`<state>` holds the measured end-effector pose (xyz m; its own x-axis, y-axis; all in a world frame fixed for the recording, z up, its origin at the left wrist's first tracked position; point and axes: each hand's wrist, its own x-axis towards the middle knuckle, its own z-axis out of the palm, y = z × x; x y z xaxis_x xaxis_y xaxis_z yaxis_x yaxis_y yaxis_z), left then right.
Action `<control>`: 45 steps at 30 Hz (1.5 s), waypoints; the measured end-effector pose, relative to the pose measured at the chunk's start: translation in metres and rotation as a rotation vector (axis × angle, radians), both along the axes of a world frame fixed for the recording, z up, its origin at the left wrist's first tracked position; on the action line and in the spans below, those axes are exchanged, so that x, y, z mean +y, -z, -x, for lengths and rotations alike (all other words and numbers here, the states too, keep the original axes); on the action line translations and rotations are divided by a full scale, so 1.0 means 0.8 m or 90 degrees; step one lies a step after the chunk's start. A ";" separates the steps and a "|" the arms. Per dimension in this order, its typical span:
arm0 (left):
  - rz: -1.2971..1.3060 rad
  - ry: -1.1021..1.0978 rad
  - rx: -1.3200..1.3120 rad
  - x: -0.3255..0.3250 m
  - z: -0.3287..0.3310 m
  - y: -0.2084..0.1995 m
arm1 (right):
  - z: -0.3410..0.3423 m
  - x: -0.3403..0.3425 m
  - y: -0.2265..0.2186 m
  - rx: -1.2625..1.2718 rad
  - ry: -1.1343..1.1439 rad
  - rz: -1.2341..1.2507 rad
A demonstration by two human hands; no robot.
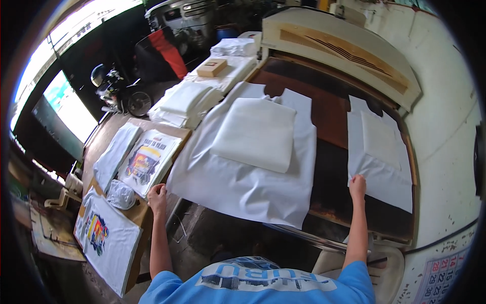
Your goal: Operating a heat press to transfer designs onto t-shirts and folding the finished garments.
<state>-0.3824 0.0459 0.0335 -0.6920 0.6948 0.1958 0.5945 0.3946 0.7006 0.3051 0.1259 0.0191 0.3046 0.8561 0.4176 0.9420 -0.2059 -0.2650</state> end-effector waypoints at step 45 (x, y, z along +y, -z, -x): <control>0.051 0.349 -0.689 -0.073 0.015 0.021 | 0.434 -0.072 -0.089 -0.129 -0.397 0.050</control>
<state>-0.3946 -0.0127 0.0167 -0.0818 0.9303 -0.3574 -0.1813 0.3388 0.9232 -0.0419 0.0682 0.0904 -0.3361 0.8769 0.3436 0.9207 0.3828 -0.0765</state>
